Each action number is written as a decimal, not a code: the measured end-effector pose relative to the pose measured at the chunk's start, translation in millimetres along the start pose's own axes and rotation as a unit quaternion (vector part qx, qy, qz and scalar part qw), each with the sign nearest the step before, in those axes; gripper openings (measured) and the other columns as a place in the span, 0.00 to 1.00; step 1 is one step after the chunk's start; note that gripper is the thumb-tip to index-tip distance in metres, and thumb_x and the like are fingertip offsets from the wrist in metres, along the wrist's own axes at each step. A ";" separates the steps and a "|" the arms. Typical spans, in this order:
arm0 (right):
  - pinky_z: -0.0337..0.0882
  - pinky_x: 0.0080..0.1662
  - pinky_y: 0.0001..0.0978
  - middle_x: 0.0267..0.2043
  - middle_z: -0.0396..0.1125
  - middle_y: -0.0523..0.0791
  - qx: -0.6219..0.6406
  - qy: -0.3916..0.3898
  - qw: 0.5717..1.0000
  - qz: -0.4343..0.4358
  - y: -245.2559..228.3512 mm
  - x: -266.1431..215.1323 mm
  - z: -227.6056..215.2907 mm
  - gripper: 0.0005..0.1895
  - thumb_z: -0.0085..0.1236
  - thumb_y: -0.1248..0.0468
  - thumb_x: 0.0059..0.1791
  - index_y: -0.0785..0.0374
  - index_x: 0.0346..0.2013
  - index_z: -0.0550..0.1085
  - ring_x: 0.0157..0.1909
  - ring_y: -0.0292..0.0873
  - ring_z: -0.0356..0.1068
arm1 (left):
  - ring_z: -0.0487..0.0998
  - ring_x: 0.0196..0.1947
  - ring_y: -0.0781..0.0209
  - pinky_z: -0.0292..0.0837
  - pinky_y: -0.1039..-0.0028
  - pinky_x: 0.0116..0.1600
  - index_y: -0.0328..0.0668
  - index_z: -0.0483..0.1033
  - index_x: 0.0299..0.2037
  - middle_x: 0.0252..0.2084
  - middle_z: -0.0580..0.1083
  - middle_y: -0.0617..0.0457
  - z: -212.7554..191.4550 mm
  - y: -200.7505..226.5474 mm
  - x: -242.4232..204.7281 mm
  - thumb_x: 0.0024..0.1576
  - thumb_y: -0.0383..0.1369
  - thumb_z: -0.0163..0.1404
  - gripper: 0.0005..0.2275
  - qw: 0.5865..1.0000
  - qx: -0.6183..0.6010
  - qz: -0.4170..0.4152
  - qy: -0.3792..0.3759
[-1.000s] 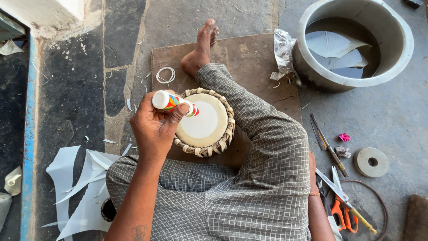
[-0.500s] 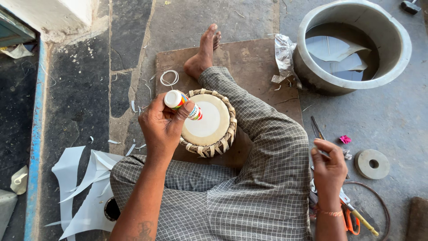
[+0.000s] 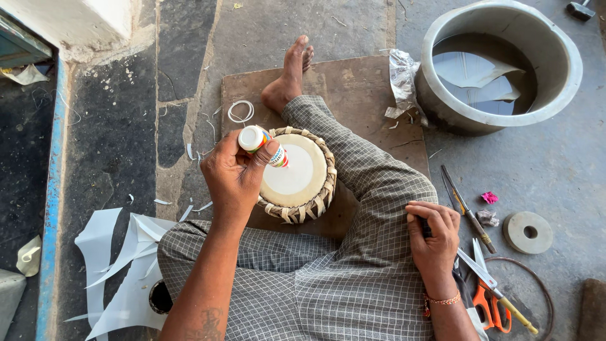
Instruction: The person applies glue to the center of a drum head and then uses their fingers to spread a black substance over the glued area. They are sitting on the floor surrounded by tools and materials.
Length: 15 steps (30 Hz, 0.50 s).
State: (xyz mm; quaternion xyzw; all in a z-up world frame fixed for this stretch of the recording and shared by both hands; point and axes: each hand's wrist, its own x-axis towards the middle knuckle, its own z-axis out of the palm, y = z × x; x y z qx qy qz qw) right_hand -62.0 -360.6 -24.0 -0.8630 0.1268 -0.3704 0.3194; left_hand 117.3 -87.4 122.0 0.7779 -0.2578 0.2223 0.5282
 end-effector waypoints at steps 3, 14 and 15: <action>0.65 0.61 0.34 0.51 0.74 0.38 0.001 0.000 1.000 0.001 1.7 -1.6 2.3 0.05 0.63 0.66 0.51 0.56 0.41 0.79 0.56 0.41 0.67 | 0.82 0.35 0.69 0.79 0.78 0.40 0.35 0.79 0.41 0.34 0.80 0.54 0.2 -2.7 -1.0 0.60 0.41 0.61 0.14 1.000 -0.008 -0.005 0.007; 0.65 0.60 0.33 0.50 0.75 0.37 0.005 0.002 1.000 0.008 3.1 0.3 4.2 0.04 0.63 0.65 0.51 0.56 0.40 0.79 0.56 0.40 0.68 | 0.84 0.35 0.68 0.82 0.78 0.38 0.35 0.78 0.42 0.35 0.80 0.53 2.4 -0.1 -0.9 0.59 0.42 0.62 0.16 1.000 0.030 0.003 -0.006; 0.65 0.60 0.33 0.50 0.75 0.37 0.004 0.002 1.000 0.009 2.8 0.8 5.5 0.04 0.63 0.66 0.51 0.56 0.41 0.79 0.56 0.40 0.68 | 0.83 0.33 0.67 0.81 0.77 0.36 0.35 0.79 0.42 0.34 0.80 0.52 2.0 2.7 -0.4 0.58 0.42 0.62 0.16 0.997 0.068 0.016 -0.019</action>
